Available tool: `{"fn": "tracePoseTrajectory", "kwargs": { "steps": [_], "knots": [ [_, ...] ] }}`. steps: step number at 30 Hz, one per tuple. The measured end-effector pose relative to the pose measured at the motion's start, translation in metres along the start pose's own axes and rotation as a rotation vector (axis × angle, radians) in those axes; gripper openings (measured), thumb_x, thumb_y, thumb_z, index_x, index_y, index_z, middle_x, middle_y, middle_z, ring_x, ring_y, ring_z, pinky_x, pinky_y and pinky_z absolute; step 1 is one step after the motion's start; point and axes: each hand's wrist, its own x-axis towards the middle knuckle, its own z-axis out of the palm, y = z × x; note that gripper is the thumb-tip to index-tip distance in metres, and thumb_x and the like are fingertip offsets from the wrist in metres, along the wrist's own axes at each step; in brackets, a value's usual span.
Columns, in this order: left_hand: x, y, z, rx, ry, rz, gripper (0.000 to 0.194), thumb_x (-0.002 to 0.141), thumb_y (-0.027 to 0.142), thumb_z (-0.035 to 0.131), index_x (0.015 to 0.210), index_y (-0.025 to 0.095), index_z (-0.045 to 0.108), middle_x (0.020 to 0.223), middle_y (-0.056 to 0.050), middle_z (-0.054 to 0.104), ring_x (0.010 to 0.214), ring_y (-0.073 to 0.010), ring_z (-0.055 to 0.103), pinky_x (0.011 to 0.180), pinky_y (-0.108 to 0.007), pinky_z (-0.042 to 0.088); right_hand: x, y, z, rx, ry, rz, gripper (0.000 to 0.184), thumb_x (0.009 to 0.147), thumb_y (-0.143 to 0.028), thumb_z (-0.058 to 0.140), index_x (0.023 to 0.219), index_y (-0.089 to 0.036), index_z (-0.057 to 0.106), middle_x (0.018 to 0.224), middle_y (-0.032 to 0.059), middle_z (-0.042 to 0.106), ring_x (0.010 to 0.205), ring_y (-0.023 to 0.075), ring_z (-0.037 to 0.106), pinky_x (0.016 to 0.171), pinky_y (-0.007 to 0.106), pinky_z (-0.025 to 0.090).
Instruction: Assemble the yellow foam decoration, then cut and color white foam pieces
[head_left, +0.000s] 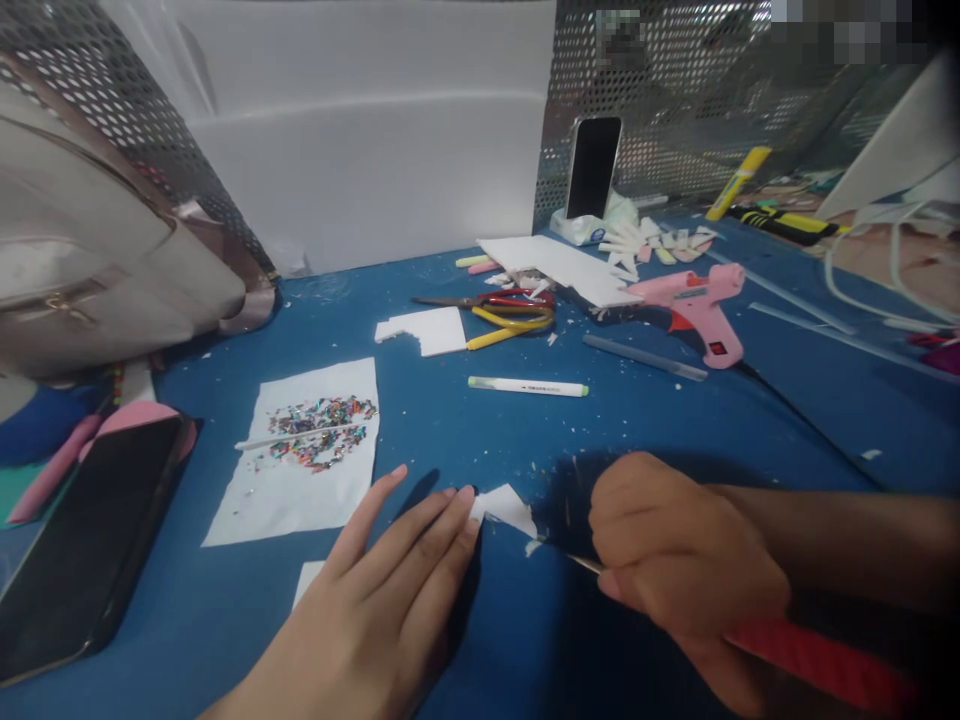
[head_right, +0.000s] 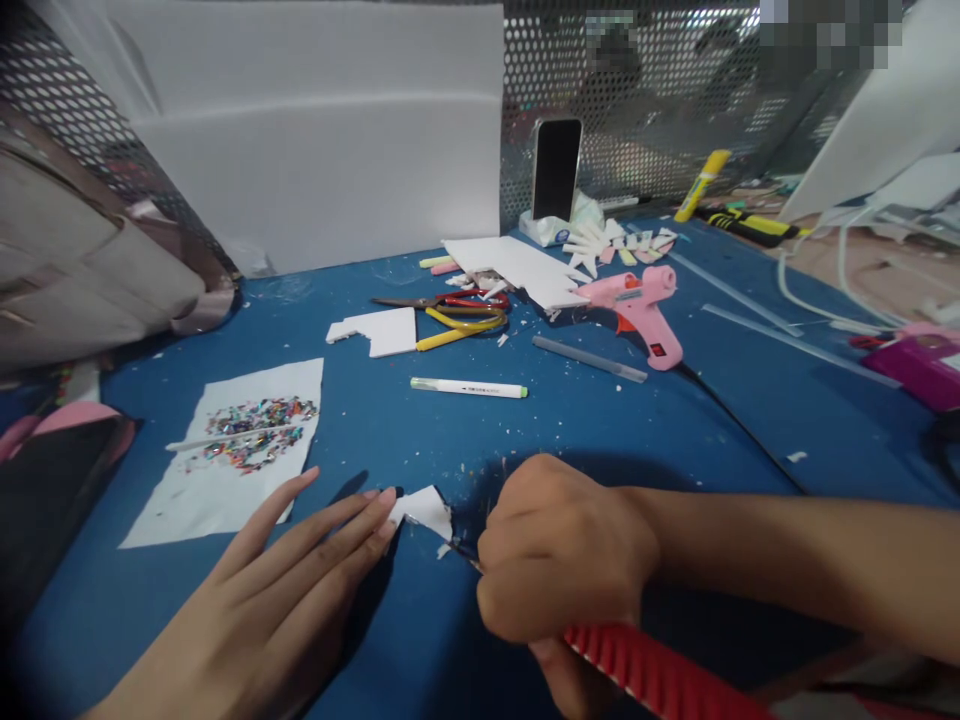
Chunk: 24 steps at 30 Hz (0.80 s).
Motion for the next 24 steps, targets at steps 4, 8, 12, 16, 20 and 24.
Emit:
{"fn": "tracePoseTrajectory", "kwargs": {
  "steps": [4,8,12,16,20,24],
  "knots": [
    [-0.003,0.000,0.003,-0.009,-0.010,-0.015,0.036,0.097,0.014,0.046,0.131,0.005,0.055,0.141,-0.016,0.052,0.132,-0.0300,0.047,0.115,-0.060,0.020,0.005,-0.006,-0.003,0.202,0.197,0.028,0.024,0.090,-0.021,0.029,0.071,-0.020,0.043,0.048,-0.0047,0.040,0.037,0.0099,0.036,0.045,0.030,0.026],
    [-0.005,-0.001,0.004,-0.019,0.007,-0.005,0.037,0.096,0.012,0.046,0.131,0.004,0.054,0.141,-0.017,0.052,0.131,-0.0301,0.048,0.115,-0.060,0.020,0.012,-0.010,-0.003,0.160,0.249,0.111,0.021,0.092,-0.023,0.033,0.085,-0.018,0.053,0.052,-0.0032,0.050,0.042,0.0106,0.047,0.047,0.027,0.036],
    [-0.004,-0.001,0.003,-0.006,-0.002,-0.003,0.037,0.096,0.014,0.047,0.131,0.004,0.055,0.141,-0.016,0.052,0.129,-0.0294,0.050,0.116,-0.058,0.018,0.019,-0.004,-0.005,0.055,0.056,0.025,0.013,0.090,-0.019,0.043,0.094,-0.015,0.055,0.059,-0.0021,0.058,0.050,0.0107,0.052,0.048,0.024,0.039],
    [-0.005,-0.001,0.003,-0.009,0.003,-0.002,0.037,0.095,0.013,0.047,0.130,0.003,0.055,0.139,-0.017,0.054,0.127,-0.0300,0.052,0.116,-0.059,0.018,0.022,0.001,-0.007,-0.080,-0.025,-0.102,0.019,0.096,-0.024,0.045,0.087,-0.013,0.058,0.058,-0.0025,0.056,0.051,0.0108,0.050,0.045,0.025,0.034],
    [-0.005,-0.002,0.003,-0.026,0.010,-0.004,0.036,0.095,0.011,0.046,0.128,0.003,0.057,0.138,-0.018,0.055,0.127,-0.0305,0.052,0.116,-0.060,0.020,0.023,0.000,-0.009,-0.253,-0.075,-0.194,0.019,0.091,-0.020,0.049,0.078,-0.017,0.062,0.054,-0.0048,0.051,0.047,0.0112,0.042,0.042,0.027,0.027],
    [-0.004,-0.002,0.002,-0.028,-0.009,0.006,0.034,0.094,0.010,0.046,0.125,0.003,0.058,0.139,-0.019,0.054,0.128,-0.0307,0.051,0.116,-0.060,0.019,0.026,0.000,-0.010,-0.246,-0.103,-0.219,0.018,0.087,-0.014,0.052,0.073,-0.019,0.063,0.053,-0.0058,0.050,0.047,0.0107,0.040,0.042,0.026,0.025]
  ]
}}
